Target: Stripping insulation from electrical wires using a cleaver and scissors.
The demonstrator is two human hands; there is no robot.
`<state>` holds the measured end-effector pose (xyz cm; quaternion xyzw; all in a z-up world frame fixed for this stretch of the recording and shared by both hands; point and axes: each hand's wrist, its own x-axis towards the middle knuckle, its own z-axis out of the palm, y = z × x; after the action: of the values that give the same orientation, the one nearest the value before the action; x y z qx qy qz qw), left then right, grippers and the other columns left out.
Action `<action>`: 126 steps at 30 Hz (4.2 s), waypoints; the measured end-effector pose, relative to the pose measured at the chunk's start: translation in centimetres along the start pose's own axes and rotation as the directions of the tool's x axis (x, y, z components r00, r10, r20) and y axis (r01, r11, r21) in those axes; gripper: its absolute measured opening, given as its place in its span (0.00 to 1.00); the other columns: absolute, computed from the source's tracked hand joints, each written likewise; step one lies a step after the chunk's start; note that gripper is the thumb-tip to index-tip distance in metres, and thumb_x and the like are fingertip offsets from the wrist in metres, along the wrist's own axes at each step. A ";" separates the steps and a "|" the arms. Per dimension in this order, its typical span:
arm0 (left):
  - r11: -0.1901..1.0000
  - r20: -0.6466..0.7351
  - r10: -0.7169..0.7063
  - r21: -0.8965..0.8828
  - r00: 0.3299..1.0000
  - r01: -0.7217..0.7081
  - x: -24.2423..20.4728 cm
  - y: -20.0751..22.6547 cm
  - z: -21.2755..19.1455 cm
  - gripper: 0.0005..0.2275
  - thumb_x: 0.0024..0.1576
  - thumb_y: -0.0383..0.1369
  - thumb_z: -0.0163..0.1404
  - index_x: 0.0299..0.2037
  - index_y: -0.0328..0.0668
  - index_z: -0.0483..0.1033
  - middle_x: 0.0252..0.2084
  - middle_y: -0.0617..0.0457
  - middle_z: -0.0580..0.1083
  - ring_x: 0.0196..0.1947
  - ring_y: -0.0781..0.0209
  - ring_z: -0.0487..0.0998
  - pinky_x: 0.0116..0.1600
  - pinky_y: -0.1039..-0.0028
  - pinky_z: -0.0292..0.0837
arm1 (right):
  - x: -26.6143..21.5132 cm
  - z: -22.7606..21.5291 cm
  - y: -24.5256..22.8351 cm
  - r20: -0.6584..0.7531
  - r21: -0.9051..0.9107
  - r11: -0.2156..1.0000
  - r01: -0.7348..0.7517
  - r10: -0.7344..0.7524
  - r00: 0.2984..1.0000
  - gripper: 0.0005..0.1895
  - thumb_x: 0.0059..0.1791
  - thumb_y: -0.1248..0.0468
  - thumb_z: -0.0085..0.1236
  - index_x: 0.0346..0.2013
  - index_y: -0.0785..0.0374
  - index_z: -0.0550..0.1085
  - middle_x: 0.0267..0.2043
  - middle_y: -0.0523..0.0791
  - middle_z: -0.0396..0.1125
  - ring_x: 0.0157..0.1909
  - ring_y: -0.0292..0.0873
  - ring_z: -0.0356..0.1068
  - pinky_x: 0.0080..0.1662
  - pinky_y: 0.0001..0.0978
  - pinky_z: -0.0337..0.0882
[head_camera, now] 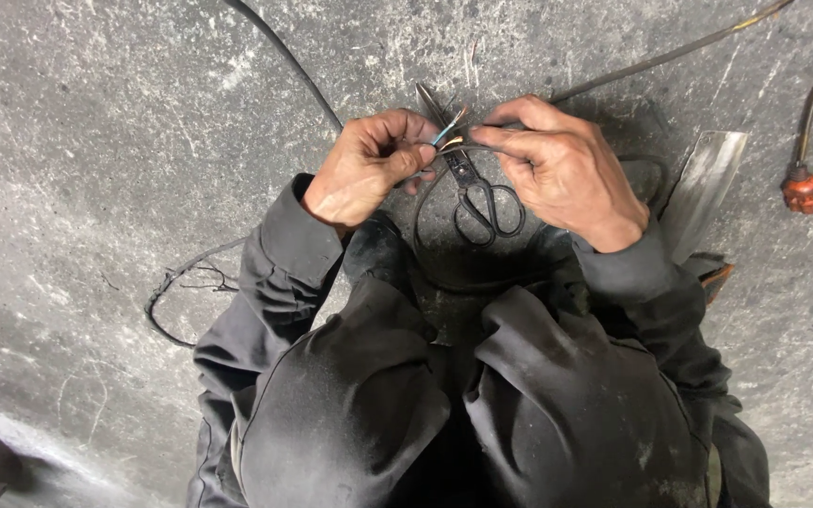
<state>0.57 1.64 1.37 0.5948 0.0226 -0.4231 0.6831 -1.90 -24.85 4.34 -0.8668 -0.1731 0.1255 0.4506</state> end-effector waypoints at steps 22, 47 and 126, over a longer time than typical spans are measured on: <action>0.981 -0.118 0.125 0.163 0.985 -0.105 -0.6 -0.2 1.1 0.04 0.64 0.23 0.55 0.47 0.31 0.77 0.32 0.61 0.72 0.32 0.76 0.68 0.37 0.82 0.66 | 0.8 0.6 0.4 0.045 0.254 0.963 -0.086 0.077 0.996 0.11 0.51 0.65 0.66 0.47 0.65 0.81 0.44 0.46 0.73 0.42 0.42 0.75 0.43 0.33 0.74; 0.724 -0.061 0.166 0.686 0.984 -0.079 0.1 2.3 1.3 0.06 0.54 0.24 0.53 0.39 0.34 0.80 0.36 0.43 0.79 0.33 0.50 0.81 0.41 0.62 0.76 | -0.1 1.9 2.2 -0.032 0.049 0.999 -0.001 0.002 0.999 0.23 0.51 0.66 0.68 0.58 0.69 0.73 0.40 0.48 0.73 0.43 0.45 0.74 0.46 0.39 0.74; 0.884 -0.423 0.213 -0.299 0.880 -0.358 2.2 1.8 0.1 0.14 0.60 0.21 0.57 0.55 0.24 0.77 0.41 0.48 0.80 0.38 0.66 0.79 0.42 0.76 0.77 | -9.1 10.5 7.7 0.005 -0.150 0.860 -0.487 0.493 0.870 0.42 0.40 0.58 0.69 0.65 0.66 0.62 0.46 0.53 0.69 0.47 0.59 0.71 0.48 0.47 0.71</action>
<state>3.04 0.27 1.64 0.5226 0.1433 -0.1810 0.8207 -12.68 -24.97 -7.30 -0.9096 0.0346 0.2417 0.3363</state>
